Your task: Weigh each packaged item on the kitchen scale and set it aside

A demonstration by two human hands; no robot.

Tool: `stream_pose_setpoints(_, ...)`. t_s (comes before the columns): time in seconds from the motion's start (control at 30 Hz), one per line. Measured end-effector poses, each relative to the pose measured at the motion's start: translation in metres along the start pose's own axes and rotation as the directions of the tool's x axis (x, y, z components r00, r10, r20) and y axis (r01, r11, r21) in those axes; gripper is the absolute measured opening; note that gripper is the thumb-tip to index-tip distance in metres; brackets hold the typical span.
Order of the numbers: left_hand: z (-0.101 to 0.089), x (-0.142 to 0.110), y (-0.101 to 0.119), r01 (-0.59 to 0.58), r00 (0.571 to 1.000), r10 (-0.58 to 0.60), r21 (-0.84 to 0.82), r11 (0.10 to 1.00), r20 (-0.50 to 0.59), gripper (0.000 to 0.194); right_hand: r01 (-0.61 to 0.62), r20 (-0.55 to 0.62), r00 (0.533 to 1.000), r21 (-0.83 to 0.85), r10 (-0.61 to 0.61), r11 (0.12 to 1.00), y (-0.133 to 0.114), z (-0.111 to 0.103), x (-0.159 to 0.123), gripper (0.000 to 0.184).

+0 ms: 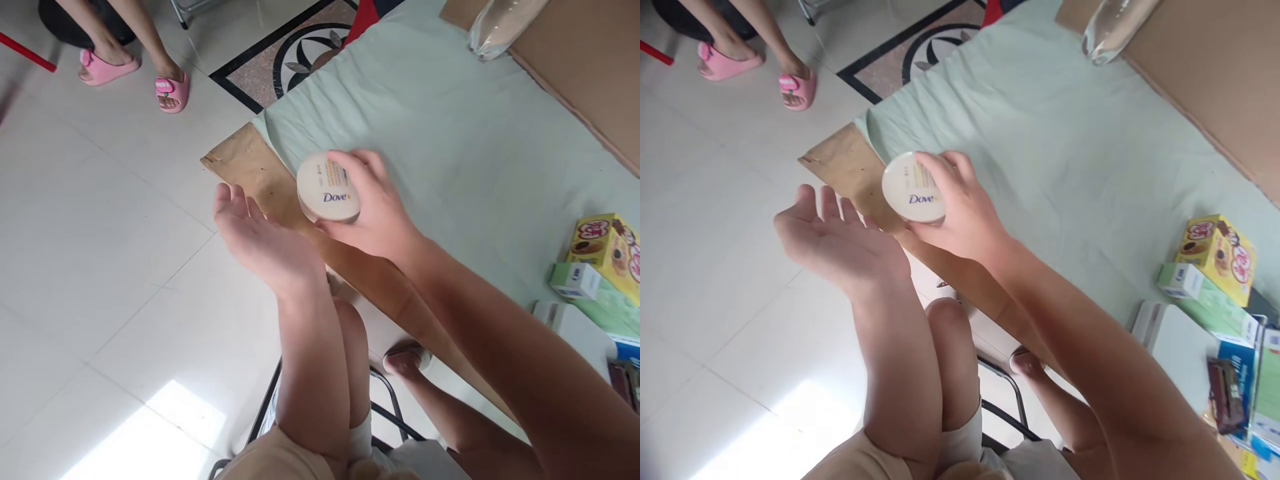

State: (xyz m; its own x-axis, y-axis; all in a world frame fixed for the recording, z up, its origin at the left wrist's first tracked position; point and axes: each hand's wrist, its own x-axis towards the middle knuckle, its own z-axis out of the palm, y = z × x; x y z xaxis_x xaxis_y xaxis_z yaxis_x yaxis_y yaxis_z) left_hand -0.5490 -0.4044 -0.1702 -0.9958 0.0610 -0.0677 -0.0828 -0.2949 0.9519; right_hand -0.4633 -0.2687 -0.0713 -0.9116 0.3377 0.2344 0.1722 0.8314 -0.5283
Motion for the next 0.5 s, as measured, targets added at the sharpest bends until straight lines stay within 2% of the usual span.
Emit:
stream_pose_setpoints(0.07,-0.016,0.007,-0.012,-0.11,0.991,0.105,0.052,0.993,0.083,0.058,0.009,0.065,0.998,0.005,-0.009,1.0,-0.009,0.008,0.023,0.078)
stream_pose_setpoints(0.17,-0.033,0.014,-0.025,-0.296,0.948,0.267,0.166,0.941,0.176,0.055,0.003,0.196,0.98,0.019,-0.007,1.0,-0.022,0.018,0.055,0.081)
stream_pose_setpoints(0.23,-0.035,0.016,-0.023,-0.307,0.944,0.271,0.198,0.931,0.189,0.054,0.003,0.236,0.972,0.028,-0.009,1.0,-0.03,0.024,0.071,0.081)
stream_pose_setpoints(0.3,-0.029,0.015,-0.013,-0.21,0.973,0.189,0.163,0.964,0.133,0.051,0.005,0.233,0.973,0.026,-0.011,1.0,-0.036,0.029,0.081,0.081)
stream_pose_setpoints(0.4,-0.005,0.008,0.019,-0.023,0.999,0.024,0.037,0.999,-0.033,0.04,0.001,0.252,0.968,0.008,-0.003,1.0,-0.043,0.026,0.081,0.083)
stream_pose_setpoints(0.43,0.006,0.004,0.032,0.005,0.995,-0.007,-0.014,1.0,-0.098,0.034,-0.003,0.249,0.969,0.0,0.003,1.0,-0.045,0.021,0.076,0.085)
stream_pose_setpoints(0.5,0.029,-0.005,0.057,-0.033,0.973,-0.005,-0.16,0.987,-0.233,0.025,0.008,0.182,0.983,-0.001,-0.008,1.0,-0.044,0.005,0.053,0.08)
